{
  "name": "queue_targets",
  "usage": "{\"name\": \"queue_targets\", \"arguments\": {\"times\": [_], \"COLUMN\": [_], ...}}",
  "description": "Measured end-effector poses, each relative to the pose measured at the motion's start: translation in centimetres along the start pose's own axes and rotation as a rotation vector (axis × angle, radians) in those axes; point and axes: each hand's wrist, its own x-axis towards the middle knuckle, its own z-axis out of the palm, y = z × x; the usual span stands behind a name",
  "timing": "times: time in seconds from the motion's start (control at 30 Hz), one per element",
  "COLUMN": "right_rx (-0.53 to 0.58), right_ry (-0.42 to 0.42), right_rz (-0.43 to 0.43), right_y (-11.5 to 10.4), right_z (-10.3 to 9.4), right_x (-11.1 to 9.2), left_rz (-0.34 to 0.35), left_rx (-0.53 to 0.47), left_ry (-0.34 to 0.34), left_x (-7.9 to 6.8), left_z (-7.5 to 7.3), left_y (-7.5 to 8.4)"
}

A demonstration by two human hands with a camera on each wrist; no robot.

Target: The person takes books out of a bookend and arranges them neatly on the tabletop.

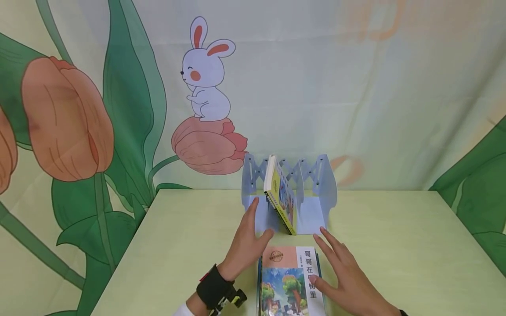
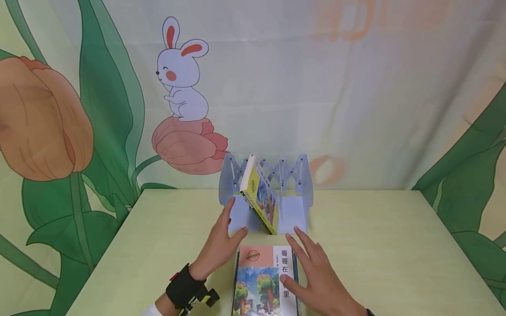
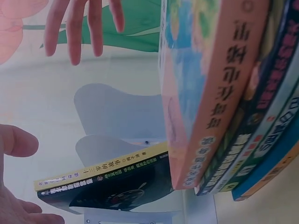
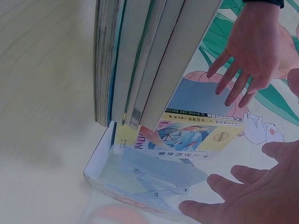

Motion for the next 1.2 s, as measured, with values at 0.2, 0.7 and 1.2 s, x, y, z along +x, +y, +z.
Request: {"name": "queue_targets", "arguments": {"times": [0.2, 0.7, 1.2], "right_rx": [0.004, 0.018, 0.034], "right_ry": [0.002, 0.023, -0.003], "right_rz": [0.005, -0.027, 0.010], "right_y": [0.0, 0.2, 0.3], "right_z": [-0.1, -0.2, -0.2], "right_x": [0.1, -0.1, -0.1], "left_rz": [0.006, 0.080, 0.074], "left_rx": [-0.042, -0.104, -0.065], "left_ry": [0.045, 0.121, 0.196], "left_x": [1.3, 4.2, 6.0], "left_z": [0.0, -0.1, 0.5], "left_y": [0.1, 0.1, 0.3]}}
